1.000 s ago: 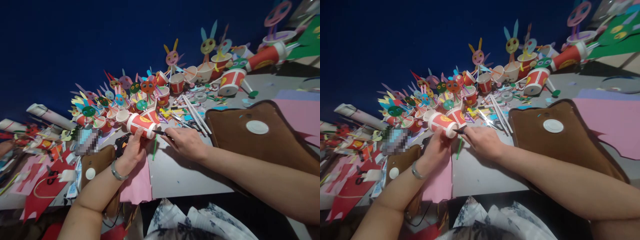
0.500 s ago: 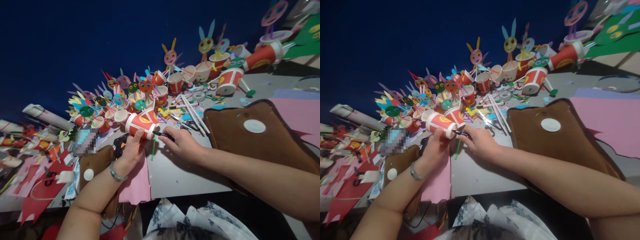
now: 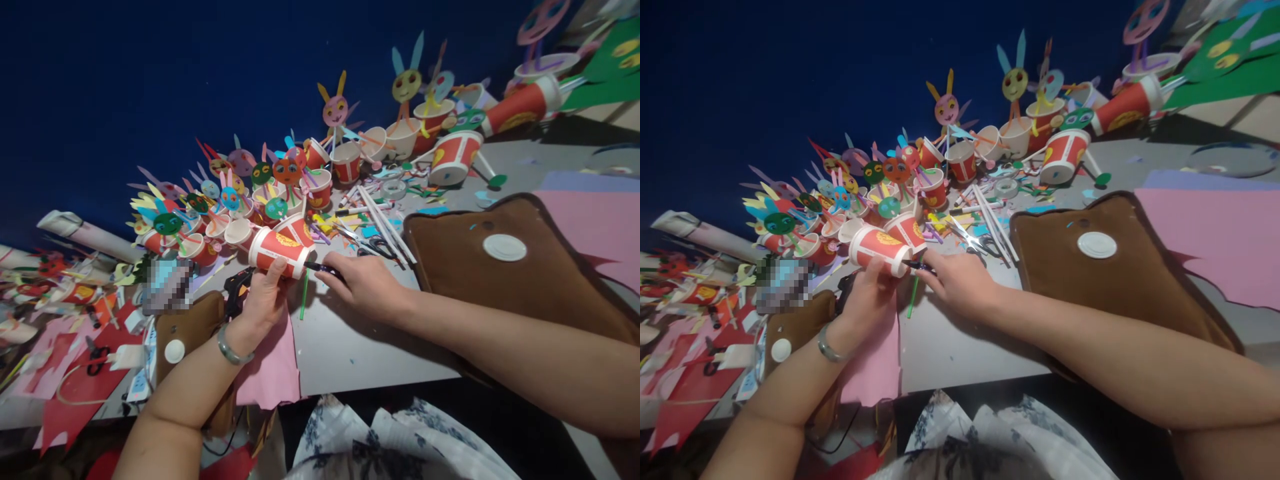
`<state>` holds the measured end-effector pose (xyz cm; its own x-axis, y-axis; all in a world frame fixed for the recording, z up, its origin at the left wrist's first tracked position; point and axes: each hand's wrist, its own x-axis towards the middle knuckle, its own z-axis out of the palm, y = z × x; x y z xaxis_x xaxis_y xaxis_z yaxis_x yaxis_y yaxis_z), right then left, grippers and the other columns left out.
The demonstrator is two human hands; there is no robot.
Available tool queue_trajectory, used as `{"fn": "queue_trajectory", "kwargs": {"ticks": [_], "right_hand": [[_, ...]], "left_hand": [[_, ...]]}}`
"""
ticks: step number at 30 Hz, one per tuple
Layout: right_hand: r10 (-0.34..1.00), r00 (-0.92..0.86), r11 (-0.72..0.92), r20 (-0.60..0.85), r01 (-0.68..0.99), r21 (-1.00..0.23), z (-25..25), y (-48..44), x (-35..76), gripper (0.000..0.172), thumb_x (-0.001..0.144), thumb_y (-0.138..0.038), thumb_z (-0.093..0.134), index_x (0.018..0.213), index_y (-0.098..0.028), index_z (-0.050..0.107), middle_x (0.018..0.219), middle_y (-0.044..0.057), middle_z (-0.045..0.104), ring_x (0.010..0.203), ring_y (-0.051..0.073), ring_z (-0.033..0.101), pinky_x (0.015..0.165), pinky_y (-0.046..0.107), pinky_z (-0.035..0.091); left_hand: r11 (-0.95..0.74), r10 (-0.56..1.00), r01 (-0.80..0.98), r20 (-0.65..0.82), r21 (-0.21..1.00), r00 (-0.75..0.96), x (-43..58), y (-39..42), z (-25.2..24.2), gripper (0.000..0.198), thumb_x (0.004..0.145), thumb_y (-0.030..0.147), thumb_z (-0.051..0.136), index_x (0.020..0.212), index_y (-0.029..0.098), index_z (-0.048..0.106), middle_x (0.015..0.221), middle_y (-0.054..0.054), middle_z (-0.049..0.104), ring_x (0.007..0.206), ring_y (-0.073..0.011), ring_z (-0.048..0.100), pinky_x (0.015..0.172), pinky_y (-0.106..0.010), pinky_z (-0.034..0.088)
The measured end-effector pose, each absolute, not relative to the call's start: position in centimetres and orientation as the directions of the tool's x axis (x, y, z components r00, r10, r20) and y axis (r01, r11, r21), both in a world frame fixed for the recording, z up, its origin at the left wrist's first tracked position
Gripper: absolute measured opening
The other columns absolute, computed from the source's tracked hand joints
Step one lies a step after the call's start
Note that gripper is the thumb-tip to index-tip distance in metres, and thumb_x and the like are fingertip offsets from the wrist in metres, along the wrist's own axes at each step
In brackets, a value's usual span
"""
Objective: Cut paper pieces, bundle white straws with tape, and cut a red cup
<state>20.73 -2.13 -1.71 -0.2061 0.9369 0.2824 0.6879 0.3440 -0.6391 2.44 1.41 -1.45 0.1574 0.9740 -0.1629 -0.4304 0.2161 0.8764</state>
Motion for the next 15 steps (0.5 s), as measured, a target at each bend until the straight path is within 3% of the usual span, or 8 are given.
{"fn": "queue_trajectory", "kwargs": {"ticks": [2, 4, 7, 11, 15], "right_hand": [[0.897, -0.244, 0.404, 0.369, 0.791, -0.46, -1.7, -2.6, 20.8, 0.028, 0.097, -0.038, 0.045, 0.086, -0.019, 0.061, 0.072, 0.008, 0.067, 0.064, 0.019, 0.056, 0.056, 0.03, 0.023], [0.886, -0.262, 0.416, 0.382, 0.814, -0.406, -1.7, -2.8, 20.8, 0.029, 0.098, -0.038, 0.043, 0.089, -0.018, 0.062, 0.075, 0.01, 0.068, 0.066, 0.02, 0.057, 0.056, 0.031, 0.022], [0.934, -0.213, 0.345, 0.288, 0.751, -0.562, -1.6, -2.7, 20.6, 0.027, 0.096, -0.041, 0.046, 0.088, -0.02, 0.061, 0.069, 0.005, 0.065, 0.06, 0.018, 0.053, 0.056, 0.029, 0.024], [0.947, -0.214, 0.313, 0.239, 0.454, -0.834, -1.7, -2.0, 20.4, 0.024, 0.092, -0.038, 0.05, 0.079, -0.02, 0.055, 0.065, 0.0, 0.056, 0.059, 0.014, 0.048, 0.058, 0.025, 0.033], [0.95, -0.24, 0.264, 0.198, 0.286, -0.921, -1.8, -1.4, 20.4, 0.024, 0.089, -0.037, 0.051, 0.073, -0.02, 0.052, 0.065, -0.003, 0.048, 0.061, 0.012, 0.044, 0.057, 0.024, 0.035]], "left_hand": [[0.195, 0.979, -0.432, -0.145, 0.881, 0.146, 2.5, 1.4, -1.8, 0.043, 0.068, 0.044, 0.083, 0.1, 0.019, 0.068, 0.092, -0.003, 0.075, 0.086, -0.0185, 0.071, 0.085, -0.031, 0.055], [0.222, 0.971, -0.42, -0.16, 0.88, 0.177, 2.5, 1.4, -1.8, 0.048, 0.069, 0.048, 0.081, 0.103, 0.017, 0.067, 0.099, -0.006, 0.075, 0.09, -0.0187, 0.07, 0.087, -0.032, 0.055], [0.301, 0.948, -0.425, -0.22, 0.854, 0.228, 2.2, 1.5, -1.6, 0.052, 0.071, 0.05, 0.078, 0.109, 0.017, 0.066, 0.109, -0.008, 0.073, 0.096, -0.0204, 0.07, 0.088, -0.034, 0.055], [0.314, 0.944, -0.495, -0.214, 0.81, 0.25, 1.8, 1.7, -0.7, 0.041, 0.071, 0.04, 0.075, 0.106, 0.02, 0.067, 0.102, -0.004, 0.074, 0.093, -0.0194, 0.069, 0.083, -0.031, 0.055], [0.253, 0.958, -0.522, -0.136, 0.814, 0.253, 1.7, 1.7, 0.4, 0.042, 0.065, 0.03, 0.072, 0.105, 0.022, 0.069, 0.094, -0.001, 0.076, 0.091, -0.0196, 0.069, 0.084, -0.03, 0.053]]}}
